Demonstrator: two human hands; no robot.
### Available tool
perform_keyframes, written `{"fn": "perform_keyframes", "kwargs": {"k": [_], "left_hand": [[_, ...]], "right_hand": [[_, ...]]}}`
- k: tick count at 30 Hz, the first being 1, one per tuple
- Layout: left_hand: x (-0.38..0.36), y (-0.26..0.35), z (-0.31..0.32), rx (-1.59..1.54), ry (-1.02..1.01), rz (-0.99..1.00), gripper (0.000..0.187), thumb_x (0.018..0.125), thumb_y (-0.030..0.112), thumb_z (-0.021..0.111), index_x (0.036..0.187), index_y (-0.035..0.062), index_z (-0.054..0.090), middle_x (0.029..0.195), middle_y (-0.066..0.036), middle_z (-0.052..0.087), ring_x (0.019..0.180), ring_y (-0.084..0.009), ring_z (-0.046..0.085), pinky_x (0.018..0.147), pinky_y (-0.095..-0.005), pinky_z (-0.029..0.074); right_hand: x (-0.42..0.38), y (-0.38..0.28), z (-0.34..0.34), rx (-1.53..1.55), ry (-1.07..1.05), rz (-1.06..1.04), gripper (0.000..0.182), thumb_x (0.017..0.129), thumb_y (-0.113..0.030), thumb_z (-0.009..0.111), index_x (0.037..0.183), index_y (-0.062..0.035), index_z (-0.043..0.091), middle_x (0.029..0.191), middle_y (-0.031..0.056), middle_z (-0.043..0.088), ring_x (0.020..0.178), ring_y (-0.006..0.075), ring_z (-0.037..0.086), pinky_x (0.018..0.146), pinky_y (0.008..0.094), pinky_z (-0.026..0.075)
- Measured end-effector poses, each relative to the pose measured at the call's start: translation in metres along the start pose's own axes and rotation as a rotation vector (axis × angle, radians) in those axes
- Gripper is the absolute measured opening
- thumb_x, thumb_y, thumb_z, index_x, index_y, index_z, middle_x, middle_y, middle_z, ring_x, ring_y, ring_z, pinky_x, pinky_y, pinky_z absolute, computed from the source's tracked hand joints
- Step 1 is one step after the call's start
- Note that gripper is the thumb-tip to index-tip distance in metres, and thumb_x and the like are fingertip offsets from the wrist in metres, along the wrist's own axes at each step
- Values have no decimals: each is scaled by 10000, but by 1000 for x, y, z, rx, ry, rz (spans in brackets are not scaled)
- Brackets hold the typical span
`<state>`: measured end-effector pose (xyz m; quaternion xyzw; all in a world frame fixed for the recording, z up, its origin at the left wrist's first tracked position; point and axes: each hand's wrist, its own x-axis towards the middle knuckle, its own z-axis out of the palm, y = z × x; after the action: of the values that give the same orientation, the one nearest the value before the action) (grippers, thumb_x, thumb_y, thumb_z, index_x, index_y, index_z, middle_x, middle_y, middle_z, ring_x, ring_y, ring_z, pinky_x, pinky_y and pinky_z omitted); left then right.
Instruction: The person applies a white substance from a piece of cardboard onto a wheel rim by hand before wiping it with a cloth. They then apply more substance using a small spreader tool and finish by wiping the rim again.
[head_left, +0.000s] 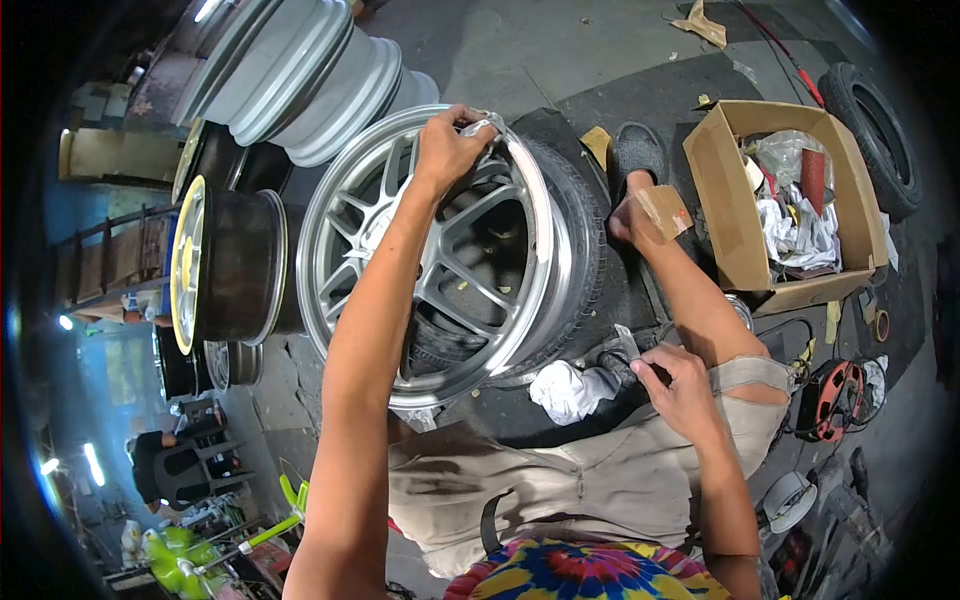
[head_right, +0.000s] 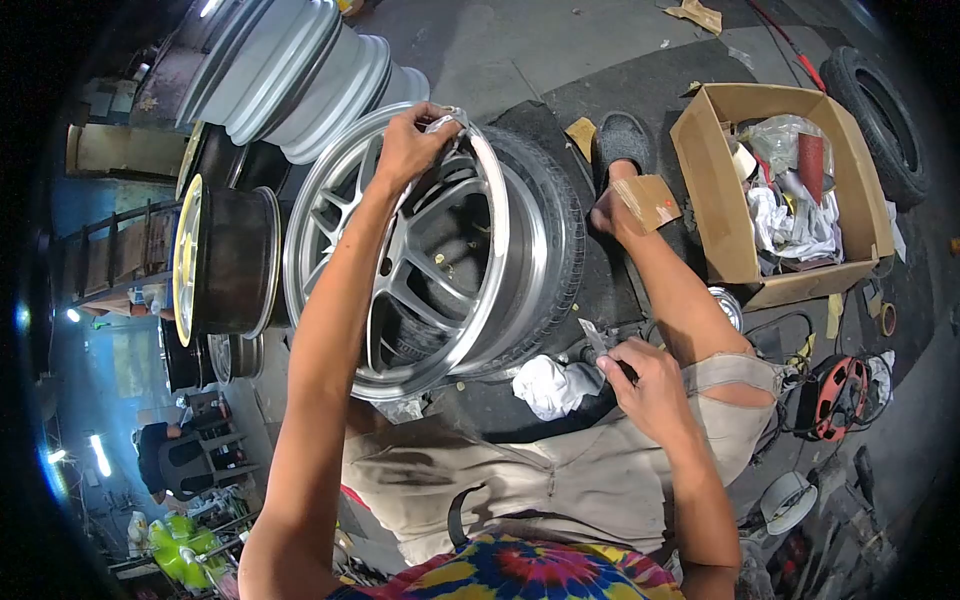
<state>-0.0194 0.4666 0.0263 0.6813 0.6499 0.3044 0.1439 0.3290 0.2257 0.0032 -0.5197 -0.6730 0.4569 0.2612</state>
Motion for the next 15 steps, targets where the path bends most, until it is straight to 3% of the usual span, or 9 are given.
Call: {"fn": "perform_keyframes", "kwargs": {"k": [1,9,11,12,15], "left_hand": [[4,-1,-1,-54,-49,-137,296,731,229,755,903,-8,715,872,-181,717,828,-291,698,786,-361,524],[9,-1,10,-51,132,-279,317,698,231,746,869,-33,704,781,-179,712,755,-255,695,730,-340,530],[16,-10,12,-57,174,-346,285,742,200,764,870,-42,686,717,-91,673,652,-154,606,642,-307,496],[17,-9,13,-92,171,-389,268,746,195,764,872,-30,689,719,-108,676,661,-161,617,644,-315,499],[12,-4,16,49,215,-241,276,742,203,760,886,-24,693,736,-134,686,675,-179,636,659,-322,507]], "right_hand": [[1,-1,1,-13,-6,0,151,868,-108,680,852,40,663,802,186,638,750,378,620,676,413,479],[0,2,3,-16,13,-10,147,864,-104,683,852,42,664,799,189,637,749,379,625,672,413,484],[-1,4,1,-11,27,-21,148,863,-103,684,851,44,663,799,189,637,749,381,624,672,414,485],[-2,5,1,-10,29,-19,147,862,-103,684,852,43,663,802,189,637,749,383,623,673,415,485],[-1,3,1,-3,30,-20,143,860,-101,685,853,40,662,807,189,636,753,385,620,674,420,483]]}}
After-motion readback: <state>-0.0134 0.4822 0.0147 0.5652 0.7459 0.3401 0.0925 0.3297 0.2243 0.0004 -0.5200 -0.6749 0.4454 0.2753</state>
